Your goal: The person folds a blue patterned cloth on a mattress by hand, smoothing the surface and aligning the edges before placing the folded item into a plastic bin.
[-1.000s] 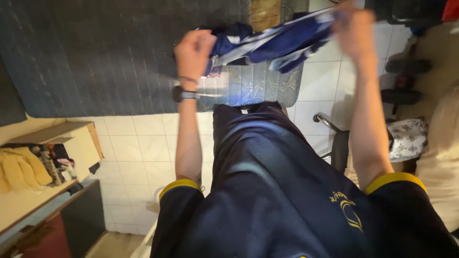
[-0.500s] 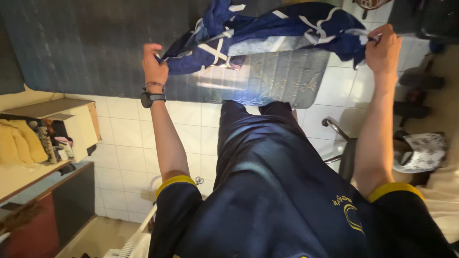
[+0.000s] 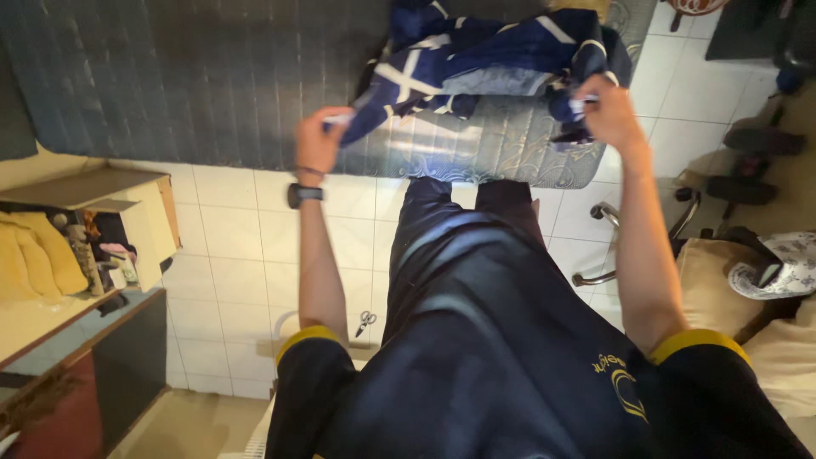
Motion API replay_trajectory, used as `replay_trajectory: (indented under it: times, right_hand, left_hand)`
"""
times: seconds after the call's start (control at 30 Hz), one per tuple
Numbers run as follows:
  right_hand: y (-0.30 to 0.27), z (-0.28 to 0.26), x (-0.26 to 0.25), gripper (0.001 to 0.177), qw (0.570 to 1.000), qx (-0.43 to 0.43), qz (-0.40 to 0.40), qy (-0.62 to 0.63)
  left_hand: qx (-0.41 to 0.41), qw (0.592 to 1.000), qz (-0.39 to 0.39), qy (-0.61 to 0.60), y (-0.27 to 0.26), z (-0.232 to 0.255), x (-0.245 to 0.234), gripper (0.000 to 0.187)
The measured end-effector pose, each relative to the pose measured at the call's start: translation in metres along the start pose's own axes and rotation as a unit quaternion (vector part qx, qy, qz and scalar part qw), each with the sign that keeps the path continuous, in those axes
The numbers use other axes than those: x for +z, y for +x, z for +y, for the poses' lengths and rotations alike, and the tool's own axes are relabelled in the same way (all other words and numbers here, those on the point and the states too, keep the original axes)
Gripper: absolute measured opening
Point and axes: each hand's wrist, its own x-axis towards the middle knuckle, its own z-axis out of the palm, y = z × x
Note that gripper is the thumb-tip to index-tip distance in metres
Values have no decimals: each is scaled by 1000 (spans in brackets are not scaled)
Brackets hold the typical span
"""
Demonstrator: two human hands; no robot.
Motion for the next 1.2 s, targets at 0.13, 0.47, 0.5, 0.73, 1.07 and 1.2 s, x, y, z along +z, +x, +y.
replay_trajectory:
  times: [0.13,0.47,0.5,0.73,1.07,1.2]
  right_hand:
    - [11,-103,58,49,998,11,-69,1]
    - [22,-173,133,45,948,-82,-299,-75]
    - [21,-164,136,38,950,-82,-289,-84]
    - [8,-113,129,36,966,-62,-234,-90]
    - [-32,-112,116,30,973,43,-225,-33]
    - [-37,-127,118,23,978,74,-197,7]
  left_hand:
    - [23,995,-42,-86,-26,48,49,30]
    - [-4,987,-64,-150,-52,72,86,13]
    - [0,991,-75,-109,-52,62,83,14]
    - [-26,975,-155,156,-54,-42,102,28]
    - [-167,982,-75,-42,69,-199,188,14]
    - [-229,970,36,-73,131,-221,219,21]
